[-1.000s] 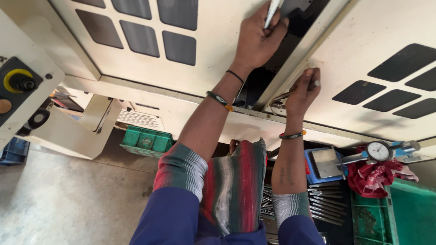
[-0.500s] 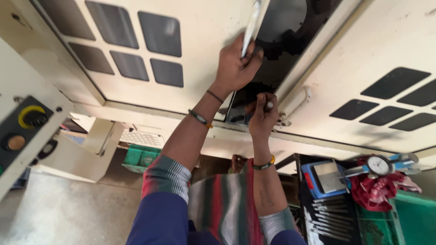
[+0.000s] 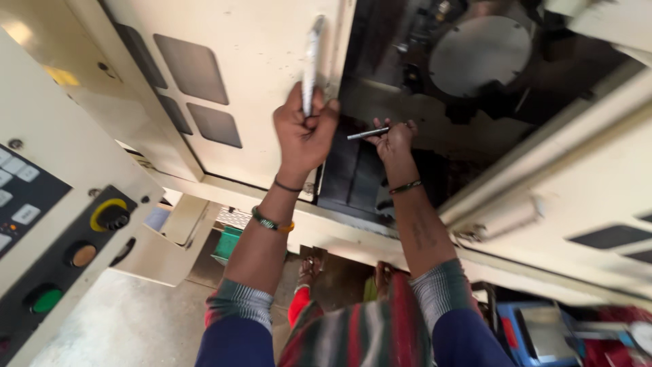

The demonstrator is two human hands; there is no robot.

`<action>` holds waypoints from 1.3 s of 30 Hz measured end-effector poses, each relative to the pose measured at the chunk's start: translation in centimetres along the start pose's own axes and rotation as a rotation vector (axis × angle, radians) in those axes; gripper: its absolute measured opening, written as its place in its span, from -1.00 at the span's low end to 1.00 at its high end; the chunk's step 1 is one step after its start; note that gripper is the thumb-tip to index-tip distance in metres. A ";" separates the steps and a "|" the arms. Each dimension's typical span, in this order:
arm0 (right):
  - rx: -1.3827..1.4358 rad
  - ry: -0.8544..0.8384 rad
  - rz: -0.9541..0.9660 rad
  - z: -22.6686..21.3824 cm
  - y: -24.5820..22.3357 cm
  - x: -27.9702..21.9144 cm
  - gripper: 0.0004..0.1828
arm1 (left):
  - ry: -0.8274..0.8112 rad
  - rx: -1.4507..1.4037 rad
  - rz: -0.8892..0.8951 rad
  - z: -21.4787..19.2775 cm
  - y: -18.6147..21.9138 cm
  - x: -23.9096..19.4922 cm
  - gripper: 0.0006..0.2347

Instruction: The person uses a metal rod to manipulate the locking mechanism on a large industrial machine door, opening and closing it repeatedly. They also wipe the door surface with a red cloth and handle metal rods from a nearby tray.

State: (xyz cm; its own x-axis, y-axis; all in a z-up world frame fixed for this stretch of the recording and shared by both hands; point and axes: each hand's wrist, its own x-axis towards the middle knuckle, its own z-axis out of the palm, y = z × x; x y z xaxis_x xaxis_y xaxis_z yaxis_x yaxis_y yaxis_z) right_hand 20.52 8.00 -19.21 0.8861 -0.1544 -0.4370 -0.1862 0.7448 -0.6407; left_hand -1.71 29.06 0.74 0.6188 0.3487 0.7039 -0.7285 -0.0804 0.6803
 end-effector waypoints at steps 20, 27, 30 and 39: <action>-0.389 -0.020 -0.172 16.1 9.8 17.9 0.07 | 0.247 -0.081 0.043 -16.2 -5.9 6.1 -0.81; -0.373 -0.147 -0.055 18.0 8.6 16.2 -0.21 | 0.205 -0.021 0.089 -17.7 -6.2 6.7 -0.82; -0.352 0.072 -0.230 16.8 7.3 17.9 -0.42 | 0.194 -0.025 0.108 -17.8 -6.4 6.5 -0.83; -0.079 -0.043 -0.544 14.2 3.0 16.9 -0.56 | 0.212 -0.081 0.101 -17.6 -6.9 6.6 -0.82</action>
State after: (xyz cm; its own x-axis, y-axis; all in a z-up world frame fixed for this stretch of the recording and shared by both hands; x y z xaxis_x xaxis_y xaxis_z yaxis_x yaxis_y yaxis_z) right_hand 40.97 16.83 -19.57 0.8796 -0.4757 -0.0049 0.2732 0.5135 -0.8135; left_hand 2.23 48.40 -2.90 0.4725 0.5319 0.7027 -0.8098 -0.0526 0.5843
